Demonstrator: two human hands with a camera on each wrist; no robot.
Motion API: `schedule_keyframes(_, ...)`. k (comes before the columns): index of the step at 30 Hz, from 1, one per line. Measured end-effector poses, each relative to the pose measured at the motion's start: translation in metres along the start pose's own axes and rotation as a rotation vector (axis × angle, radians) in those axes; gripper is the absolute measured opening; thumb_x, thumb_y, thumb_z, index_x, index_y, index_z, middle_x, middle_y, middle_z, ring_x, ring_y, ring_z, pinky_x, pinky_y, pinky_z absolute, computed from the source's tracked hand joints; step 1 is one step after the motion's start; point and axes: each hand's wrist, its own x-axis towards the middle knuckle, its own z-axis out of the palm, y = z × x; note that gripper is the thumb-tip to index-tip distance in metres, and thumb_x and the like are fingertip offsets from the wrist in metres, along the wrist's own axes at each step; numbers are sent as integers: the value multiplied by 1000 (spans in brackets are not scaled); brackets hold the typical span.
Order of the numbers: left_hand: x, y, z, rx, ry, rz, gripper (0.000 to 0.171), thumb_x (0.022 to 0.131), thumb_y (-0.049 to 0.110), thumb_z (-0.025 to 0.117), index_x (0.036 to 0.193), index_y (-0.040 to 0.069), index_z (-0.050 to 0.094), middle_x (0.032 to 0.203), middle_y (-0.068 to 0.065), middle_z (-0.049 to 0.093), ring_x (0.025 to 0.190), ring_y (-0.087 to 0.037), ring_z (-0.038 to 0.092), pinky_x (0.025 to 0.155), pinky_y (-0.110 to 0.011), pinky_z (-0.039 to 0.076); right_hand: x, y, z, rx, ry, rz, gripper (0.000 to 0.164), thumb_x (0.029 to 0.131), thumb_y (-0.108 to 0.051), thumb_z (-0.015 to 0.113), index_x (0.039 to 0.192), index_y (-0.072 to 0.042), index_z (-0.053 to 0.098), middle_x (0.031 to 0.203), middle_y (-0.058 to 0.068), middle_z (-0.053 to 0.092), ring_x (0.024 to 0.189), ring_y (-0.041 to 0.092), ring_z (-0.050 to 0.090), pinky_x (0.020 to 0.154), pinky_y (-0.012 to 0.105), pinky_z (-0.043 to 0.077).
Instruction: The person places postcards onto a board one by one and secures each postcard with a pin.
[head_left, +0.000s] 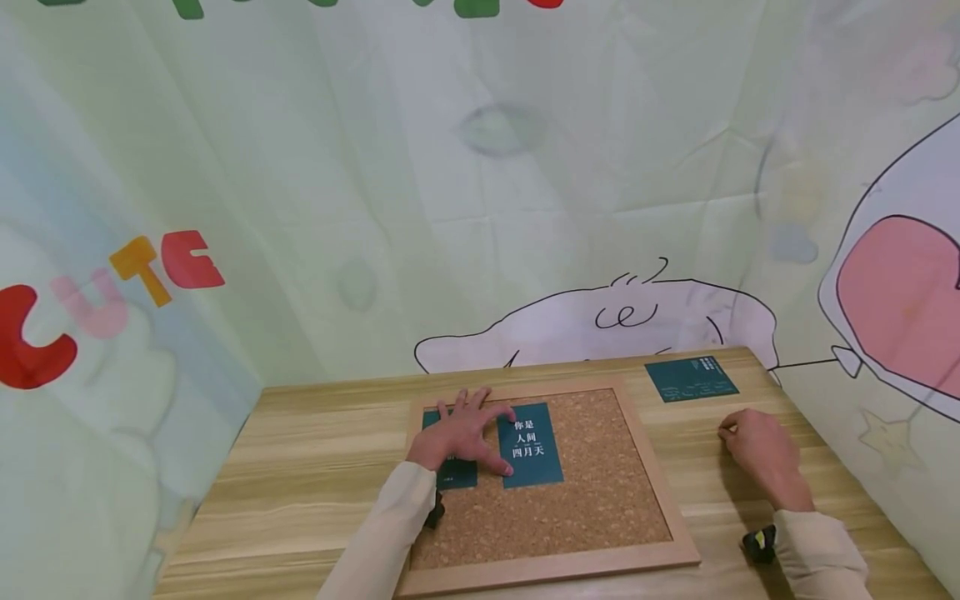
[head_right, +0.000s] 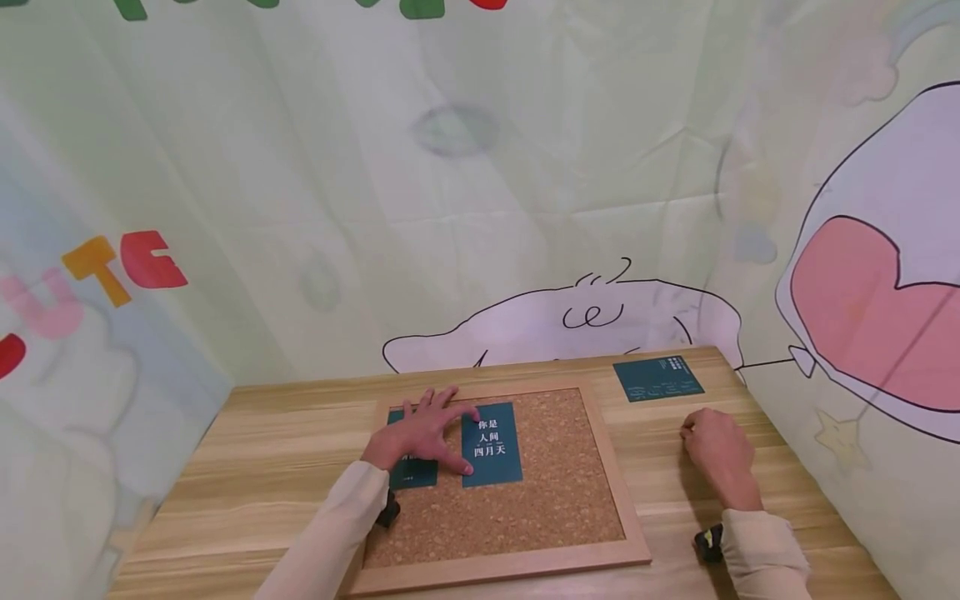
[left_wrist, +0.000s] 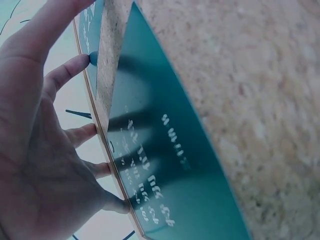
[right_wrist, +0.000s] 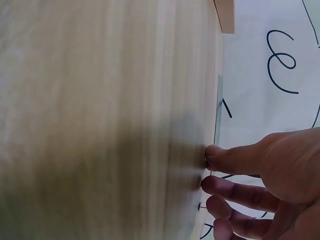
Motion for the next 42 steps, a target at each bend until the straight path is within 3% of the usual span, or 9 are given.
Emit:
schedule_keyframes(6, 0, 1, 0, -2, 0, 1, 77, 68, 62, 90, 134, 41, 56, 171, -14, 16, 152, -55, 5, 111, -80, 2, 0, -1, 0, -6, 9, -6, 12, 93, -5, 69, 92, 2, 78, 102, 30, 71, 77, 34, 64, 63, 53, 52)
schedule_keyframes(16, -1, 0, 0, 11, -3, -6, 77, 68, 63, 90, 134, 41, 56, 171, -14, 16, 153, -54, 6, 111, -79, 3, 0, -5, 1, -4, 8, 0, 14, 91, -4, 65, 92, 3, 77, 96, 27, 71, 70, 28, 59, 56, 44, 48)
schedule_keyframes(25, 0, 0, 0, -2, -6, -6, 78, 68, 62, 90, 134, 41, 56, 171, -13, 15, 153, -54, 5, 112, -79, 1, 5, -22, 5, 18, -32, -68, 16, 88, -7, 66, 72, -3, 67, 66, 5, 55, 60, 22, 49, 54, 35, 38)
schedule_keyframes(35, -2, 1, 0, -29, 1, 10, 78, 68, 60, 92, 134, 38, 58, 171, -14, 15, 153, -54, 4, 110, -81, 0, 15, -48, 13, 235, -50, -146, 15, 86, -10, 70, 73, -4, 64, 66, 3, 53, 61, 19, 49, 54, 33, 38)
schedule_keyframes(42, -2, 0, -1, -26, 0, 1, 79, 67, 61, 91, 134, 38, 57, 171, -14, 15, 153, -54, 4, 110, -81, 0, 20, -70, 17, 358, -83, -117, 17, 84, -13, 74, 73, -7, 63, 69, 2, 56, 67, 20, 51, 58, 34, 41)
